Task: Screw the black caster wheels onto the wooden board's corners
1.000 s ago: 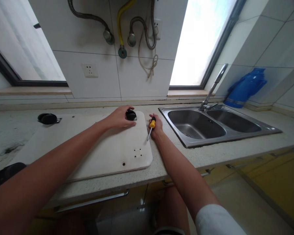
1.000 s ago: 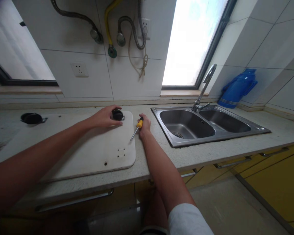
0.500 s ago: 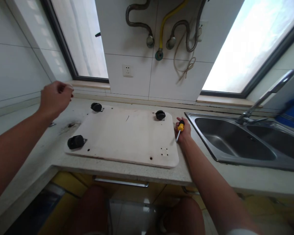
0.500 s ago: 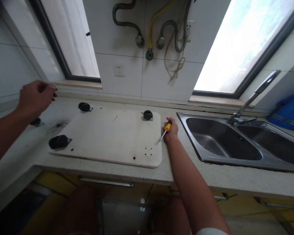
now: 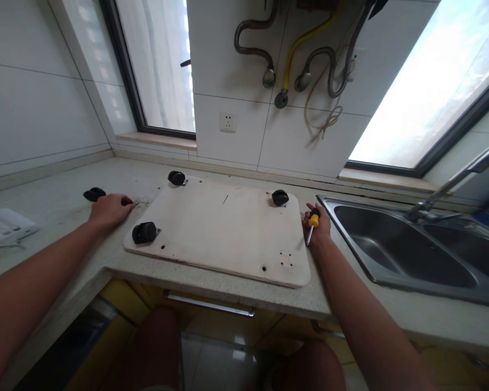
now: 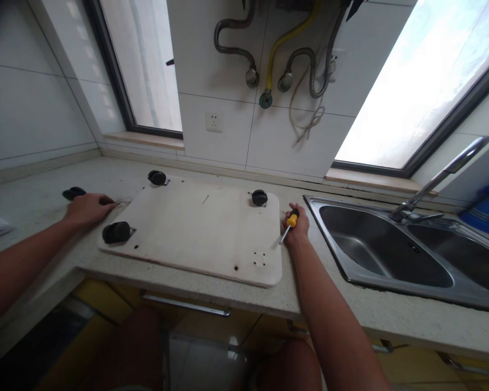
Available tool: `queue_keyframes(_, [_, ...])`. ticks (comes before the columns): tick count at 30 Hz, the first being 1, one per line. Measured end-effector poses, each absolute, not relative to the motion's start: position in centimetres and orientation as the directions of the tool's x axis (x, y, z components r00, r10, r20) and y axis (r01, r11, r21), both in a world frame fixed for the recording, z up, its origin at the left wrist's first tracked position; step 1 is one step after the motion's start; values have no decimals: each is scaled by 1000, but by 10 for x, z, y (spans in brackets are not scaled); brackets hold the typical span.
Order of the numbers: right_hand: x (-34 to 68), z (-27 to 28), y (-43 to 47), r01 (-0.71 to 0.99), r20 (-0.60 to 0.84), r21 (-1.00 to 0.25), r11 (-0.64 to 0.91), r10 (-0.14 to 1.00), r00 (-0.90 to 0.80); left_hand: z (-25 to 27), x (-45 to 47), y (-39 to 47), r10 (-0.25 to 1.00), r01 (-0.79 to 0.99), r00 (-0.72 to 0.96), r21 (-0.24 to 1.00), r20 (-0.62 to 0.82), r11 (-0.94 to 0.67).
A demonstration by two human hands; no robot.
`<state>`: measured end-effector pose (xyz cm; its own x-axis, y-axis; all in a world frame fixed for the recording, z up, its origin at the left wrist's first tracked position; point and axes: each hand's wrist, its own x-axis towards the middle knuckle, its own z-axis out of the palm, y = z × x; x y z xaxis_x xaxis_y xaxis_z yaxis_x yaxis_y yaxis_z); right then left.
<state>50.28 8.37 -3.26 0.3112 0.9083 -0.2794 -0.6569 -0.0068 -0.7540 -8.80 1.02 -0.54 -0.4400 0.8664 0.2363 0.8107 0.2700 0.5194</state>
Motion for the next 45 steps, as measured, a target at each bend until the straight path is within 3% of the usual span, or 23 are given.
queue_keyframes(7, [502,-32,83,-656,-274,-755,-3,910,311,-5,-86,11,834,827,-485,450,265,338])
queue_keyframes(15, [497,-27,80,-664,-279,-748,1,907,316,26,-64,8,764,730,-565,620,311,287])
queue_keyframes(23, [495,-22,80,-666,-220,-733,141,877,428,83,47,50,808,641,-366,755,462,-141])
queue_keyframes(25, [494,-20,79,-670,-204,-725,163,877,434,92,89,58,801,552,-241,756,548,-352])
queue_keyframes(27, [494,-19,79,-679,-187,-711,184,881,435,96,133,64,807,430,-153,773,571,-466])
queue_keyframes(30, [495,-19,78,-698,-157,-682,221,887,434,88,197,75,803,215,-60,793,593,-570])
queue_keyframes(35, [498,-17,77,-713,-95,-643,279,895,436,45,268,87,844,-119,-90,835,529,-537])
queue_keyframes(42, [492,-13,72,-689,-1,-653,313,910,415,1,264,90,803,-82,-91,800,588,-595])
queue_keyframes(45, [490,-12,71,-655,64,-671,347,907,415,-1,257,92,833,-164,-83,817,547,-552])
